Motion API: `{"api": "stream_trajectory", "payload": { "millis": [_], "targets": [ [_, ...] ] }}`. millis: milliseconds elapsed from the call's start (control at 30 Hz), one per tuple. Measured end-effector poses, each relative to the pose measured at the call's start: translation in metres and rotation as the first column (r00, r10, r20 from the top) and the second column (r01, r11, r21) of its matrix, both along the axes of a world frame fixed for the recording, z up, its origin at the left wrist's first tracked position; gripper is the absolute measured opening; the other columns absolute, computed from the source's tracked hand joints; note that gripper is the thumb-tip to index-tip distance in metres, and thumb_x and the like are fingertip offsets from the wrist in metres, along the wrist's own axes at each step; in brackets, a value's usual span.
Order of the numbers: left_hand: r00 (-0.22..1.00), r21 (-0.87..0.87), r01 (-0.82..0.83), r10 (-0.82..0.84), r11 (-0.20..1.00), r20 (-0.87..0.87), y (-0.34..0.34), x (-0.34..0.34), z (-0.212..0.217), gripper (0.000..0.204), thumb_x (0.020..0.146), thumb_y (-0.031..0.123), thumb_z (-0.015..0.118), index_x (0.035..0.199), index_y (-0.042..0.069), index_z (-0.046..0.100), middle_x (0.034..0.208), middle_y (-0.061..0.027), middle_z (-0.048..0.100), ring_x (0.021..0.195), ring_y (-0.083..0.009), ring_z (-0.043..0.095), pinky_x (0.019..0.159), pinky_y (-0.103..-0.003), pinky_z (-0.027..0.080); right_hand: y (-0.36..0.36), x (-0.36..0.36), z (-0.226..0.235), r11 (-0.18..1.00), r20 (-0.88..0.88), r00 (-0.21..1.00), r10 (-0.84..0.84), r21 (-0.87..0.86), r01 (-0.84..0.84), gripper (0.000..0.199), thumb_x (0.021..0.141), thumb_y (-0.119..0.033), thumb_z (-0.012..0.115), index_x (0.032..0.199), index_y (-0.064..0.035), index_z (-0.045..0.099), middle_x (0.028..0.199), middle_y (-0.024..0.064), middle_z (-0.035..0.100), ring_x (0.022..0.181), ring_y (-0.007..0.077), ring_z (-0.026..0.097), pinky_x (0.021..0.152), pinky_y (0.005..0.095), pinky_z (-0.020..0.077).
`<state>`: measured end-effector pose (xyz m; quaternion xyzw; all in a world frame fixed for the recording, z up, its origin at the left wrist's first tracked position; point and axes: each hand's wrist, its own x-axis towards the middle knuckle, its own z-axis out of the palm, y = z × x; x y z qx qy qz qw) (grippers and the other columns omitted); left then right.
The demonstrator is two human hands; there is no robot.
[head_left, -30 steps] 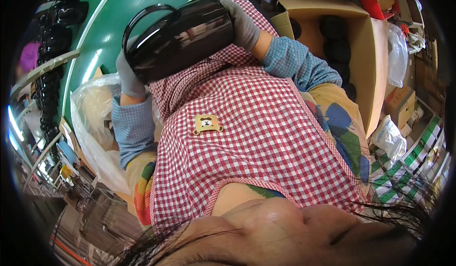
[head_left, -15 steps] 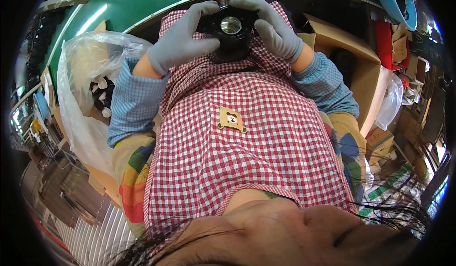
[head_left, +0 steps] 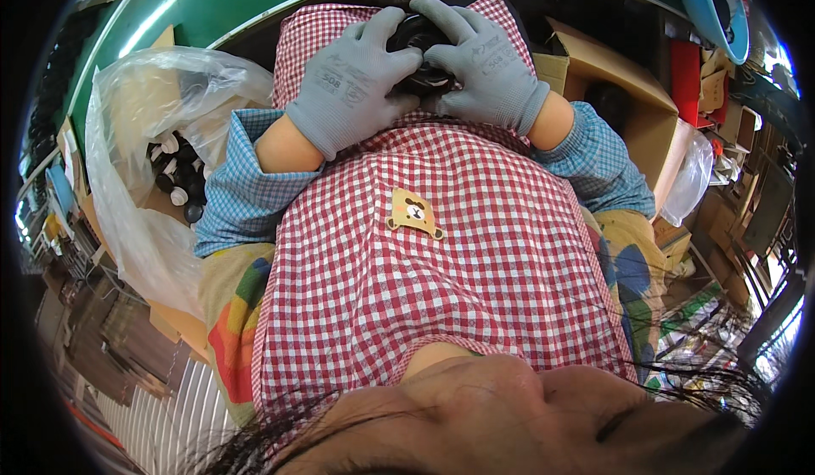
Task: The person assembles small black table lamps by inserting a metal rod into the base, screwing in a light bulb, and attaching a white lampshade. They repeat this process for multiple units, placing finished lamps into a cardboard box.
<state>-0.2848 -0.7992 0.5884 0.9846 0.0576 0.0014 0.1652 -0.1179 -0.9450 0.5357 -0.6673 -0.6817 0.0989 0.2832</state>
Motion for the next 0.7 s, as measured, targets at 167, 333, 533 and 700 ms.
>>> {"api": "stream_trajectory", "payload": {
  "millis": [167, 333, 533, 700],
  "targets": [
    [0.999, -0.005, -0.012, 0.012, 1.000, -0.035, -0.004, 0.004, -0.007, 0.042, 0.070, 0.029, 0.087, 0.104, 0.010, 0.072, 0.142, -0.0220, 0.052, 0.123, -0.0399, 0.059, 0.100, -0.046, 0.053, 0.002, -0.001, -0.009, 1.000, -0.006, 1.000, 0.003, 0.004, -0.003, 0.040, 0.066, -0.035, 0.084, 0.100, -0.0139, 0.079, 0.152, 0.0138, 0.047, 0.131, 0.0358, 0.053, 0.105, 0.0479, 0.0471],
    [1.000, -0.024, 0.015, -0.014, 1.000, 0.008, 0.001, 0.006, -0.025, 0.039, 0.069, 0.025, 0.086, 0.102, 0.009, 0.072, 0.141, -0.0235, 0.052, 0.122, -0.0416, 0.057, 0.100, -0.047, 0.052, 0.003, -0.004, -0.022, 1.000, -0.061, 0.998, -0.005, 0.006, 0.005, 0.035, 0.068, -0.033, 0.083, 0.097, -0.0143, 0.079, 0.152, 0.0142, 0.048, 0.132, 0.0357, 0.052, 0.106, 0.0486, 0.0454],
    [0.992, -0.077, 0.003, 0.006, 0.997, 0.124, 0.011, 0.005, -0.024, 0.060, 0.069, 0.024, 0.088, 0.123, 0.014, 0.065, 0.134, -0.0164, 0.054, 0.118, -0.0360, 0.059, 0.097, -0.044, 0.054, 0.006, 0.013, -0.020, 0.997, -0.138, 0.990, 0.034, 0.074, -0.024, 0.063, 0.063, -0.029, 0.092, 0.119, -0.0121, 0.069, 0.156, 0.0153, 0.043, 0.134, 0.0371, 0.052, 0.113, 0.0460, 0.0443],
    [0.972, -0.217, -0.072, 0.117, 0.973, 0.204, 0.014, -0.014, -0.034, 0.090, 0.064, 0.026, 0.094, 0.140, 0.008, 0.048, 0.144, -0.0174, 0.053, 0.129, -0.0361, 0.057, 0.107, -0.042, 0.050, -0.001, 0.022, -0.028, 0.990, -0.509, 0.859, 0.048, 0.137, 0.026, 0.114, 0.057, -0.023, 0.099, 0.154, -0.0093, 0.040, 0.155, 0.0204, 0.044, 0.138, 0.0388, 0.050, 0.115, 0.0407, 0.0455]
  ]
}}
